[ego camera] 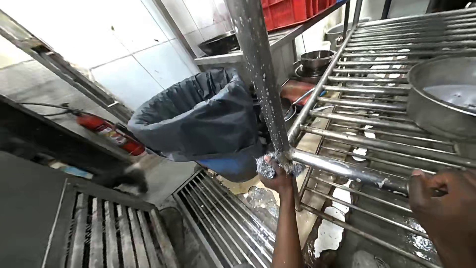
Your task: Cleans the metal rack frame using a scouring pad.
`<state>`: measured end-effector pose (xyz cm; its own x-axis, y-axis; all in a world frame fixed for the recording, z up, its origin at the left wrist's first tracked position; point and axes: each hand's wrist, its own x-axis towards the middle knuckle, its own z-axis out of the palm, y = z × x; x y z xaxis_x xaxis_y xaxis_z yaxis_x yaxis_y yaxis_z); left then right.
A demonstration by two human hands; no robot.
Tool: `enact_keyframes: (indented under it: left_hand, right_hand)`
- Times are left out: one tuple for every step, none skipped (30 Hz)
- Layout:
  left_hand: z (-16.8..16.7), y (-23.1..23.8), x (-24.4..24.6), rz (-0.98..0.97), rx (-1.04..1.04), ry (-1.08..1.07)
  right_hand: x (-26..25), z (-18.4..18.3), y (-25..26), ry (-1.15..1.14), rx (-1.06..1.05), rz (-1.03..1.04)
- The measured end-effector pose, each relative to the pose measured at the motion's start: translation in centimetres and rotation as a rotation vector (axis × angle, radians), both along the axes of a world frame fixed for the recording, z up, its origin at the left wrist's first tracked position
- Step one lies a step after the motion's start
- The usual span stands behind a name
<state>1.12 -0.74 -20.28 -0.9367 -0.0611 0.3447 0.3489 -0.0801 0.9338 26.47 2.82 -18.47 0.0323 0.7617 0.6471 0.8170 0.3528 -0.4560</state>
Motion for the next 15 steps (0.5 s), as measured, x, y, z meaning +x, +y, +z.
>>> enact_keyframes:
  left_hand:
    - [-1.4,-0.2,0.2,0.021,-0.07,-0.024]
    - [-2.3,-0.6,0.6,0.014,-0.116,-0.067]
    - [-2.3,-0.8,0.8,-0.002,-0.116,-0.11]
    - [-1.2,-0.5,0.8,-0.012,-0.068,-0.124]
    - [0.4,0.1,0.9,-0.018,0.01,-0.103]
    - [1.9,0.6,0.9,-0.004,0.092,-0.04]
    - [2.7,1.0,0.7,0.029,0.163,0.042]
    - [2.9,1.1,0.6,0.045,0.211,0.08]
    - [2.5,0.9,0.7,0.048,0.219,0.074]
    - [1.6,0.9,0.9,0.052,0.181,0.043]
    - [0.1,0.8,1.2,0.066,0.078,-0.002]
    - [-1.7,0.3,1.5,0.068,-0.03,-0.061]
    - [-3.0,0.0,1.3,0.064,-0.102,-0.106]
    - [-3.2,-0.1,1.0,0.062,-0.119,-0.123]
    - [-2.2,0.2,1.0,0.066,-0.084,-0.099]
  right_hand:
    - [-0.1,0.2,-0.1,0.0,0.004,-0.005]
    - [-0.3,0.3,-0.3,0.0,0.006,0.0]
    - [-0.4,0.4,-0.6,0.002,0.007,0.013]
    - [-0.6,0.7,-0.7,0.01,0.014,0.021]
    - [-0.7,0.9,-0.5,0.007,0.026,0.019]
    - [-0.6,1.0,-0.4,0.002,0.04,0.012]
    - [-0.5,0.8,-0.4,0.002,0.036,0.012]
    - [-0.4,0.6,-0.5,-0.001,0.021,0.009]
    - [-0.4,0.5,-0.5,0.004,0.002,0.012]
    - [-0.4,0.5,-0.3,0.01,0.001,0.003]
    - [-0.3,0.5,-0.2,0.015,-0.001,0.001]
    - [-0.2,0.4,-0.2,0.01,0.006,-0.001]
    - [-0.3,0.5,-0.3,0.006,0.011,0.005]
    - [-0.4,0.6,-0.5,0.002,0.014,0.008]
    - [-0.5,0.9,-0.6,-0.006,0.025,0.007]
